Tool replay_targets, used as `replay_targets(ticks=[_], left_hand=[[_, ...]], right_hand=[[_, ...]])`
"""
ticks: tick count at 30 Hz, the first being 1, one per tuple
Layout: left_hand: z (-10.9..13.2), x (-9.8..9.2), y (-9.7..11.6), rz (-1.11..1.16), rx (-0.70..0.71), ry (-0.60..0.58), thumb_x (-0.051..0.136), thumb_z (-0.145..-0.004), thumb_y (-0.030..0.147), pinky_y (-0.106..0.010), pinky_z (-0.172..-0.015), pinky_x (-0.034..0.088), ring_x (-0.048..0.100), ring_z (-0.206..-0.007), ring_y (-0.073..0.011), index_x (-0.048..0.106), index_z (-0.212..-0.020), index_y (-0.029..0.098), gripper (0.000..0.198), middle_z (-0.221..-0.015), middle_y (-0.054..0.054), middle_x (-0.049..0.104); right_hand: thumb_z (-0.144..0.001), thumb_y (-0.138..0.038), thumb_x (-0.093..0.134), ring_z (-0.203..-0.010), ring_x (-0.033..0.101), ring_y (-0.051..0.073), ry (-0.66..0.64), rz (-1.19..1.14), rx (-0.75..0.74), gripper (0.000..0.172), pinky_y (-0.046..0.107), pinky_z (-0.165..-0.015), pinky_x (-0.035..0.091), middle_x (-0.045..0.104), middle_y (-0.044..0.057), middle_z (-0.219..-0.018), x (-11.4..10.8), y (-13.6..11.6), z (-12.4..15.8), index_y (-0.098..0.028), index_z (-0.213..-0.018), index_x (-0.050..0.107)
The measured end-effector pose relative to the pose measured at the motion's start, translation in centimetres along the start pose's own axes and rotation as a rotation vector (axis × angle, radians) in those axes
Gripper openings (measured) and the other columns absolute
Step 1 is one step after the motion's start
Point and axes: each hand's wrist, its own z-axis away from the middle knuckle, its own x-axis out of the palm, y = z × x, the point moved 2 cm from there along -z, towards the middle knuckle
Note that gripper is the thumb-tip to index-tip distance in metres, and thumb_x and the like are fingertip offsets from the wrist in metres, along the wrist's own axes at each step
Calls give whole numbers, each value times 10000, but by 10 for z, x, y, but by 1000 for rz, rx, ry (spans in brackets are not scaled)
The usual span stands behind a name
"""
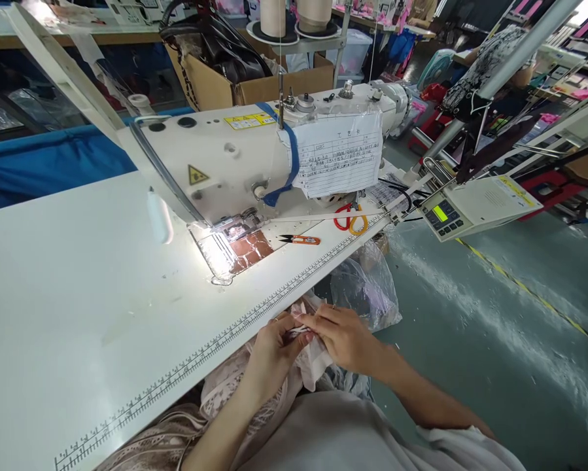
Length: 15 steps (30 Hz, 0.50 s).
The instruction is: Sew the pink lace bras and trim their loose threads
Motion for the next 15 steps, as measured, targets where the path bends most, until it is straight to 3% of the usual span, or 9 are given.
replay_targets(ticks=[3, 6, 8, 11, 13, 15], left_hand=[[2, 3, 4, -57, 82, -48, 590, -897, 315, -321, -764, 493, 630, -869, -249, 765, -922, 177, 225, -858, -82, 715], [3, 5, 11, -118, 156, -78, 581, -911, 313, -320, -775, 462, 598, -875, -246, 759, -846, 202, 220, -830, -68, 704], [3, 5, 17, -141, 180, -84, 578, -916, 314, -310, -739, 443, 565, -808, -228, 745, -814, 201, 226, -766, -55, 678], [1, 3, 22, -118, 181, -104, 575, -921, 299, -308, -744, 434, 552, -798, -217, 748, -856, 204, 208, -793, -54, 677], [0, 1, 21, -93, 168, -118, 576, -918, 292, -307, -764, 431, 562, -829, -219, 745, -875, 203, 195, -825, -57, 677], [2, -2, 18, -74, 144, -124, 572, -914, 300, -295, -732, 422, 553, -800, -208, 721, -822, 191, 207, -792, -51, 649]], right_hand=[[-1015, -358, 459, -634, 567, 117, 5, -561, 247, 320, 246, -596, 451, 645, 17, -788, 5, 2, -2, -188, -1215, 643], [-810, -631, 668, -597, 557, 127, 49, -1148, 468, 458, 236, -519, 429, 609, -6, -698, 15, 3, -5, -197, -949, 706], [-679, -703, 735, -511, 500, 112, 121, -1397, 573, 518, 228, -457, 382, 540, -29, -594, 24, 3, -6, -194, -722, 647], [-632, -784, 698, -384, 264, 69, 189, -1532, 627, 698, 228, -386, 258, 299, -73, -426, 34, 4, -7, -199, -457, 359], [-689, -822, 604, -381, 141, 65, 205, -1530, 625, 777, 232, -361, 187, 162, -84, -414, 32, 10, -8, -207, -445, 197], [-808, -803, 471, -382, 81, 79, 266, -1448, 613, 744, 235, -342, 143, 86, -88, -436, 21, 23, -8, -217, -490, 141]])
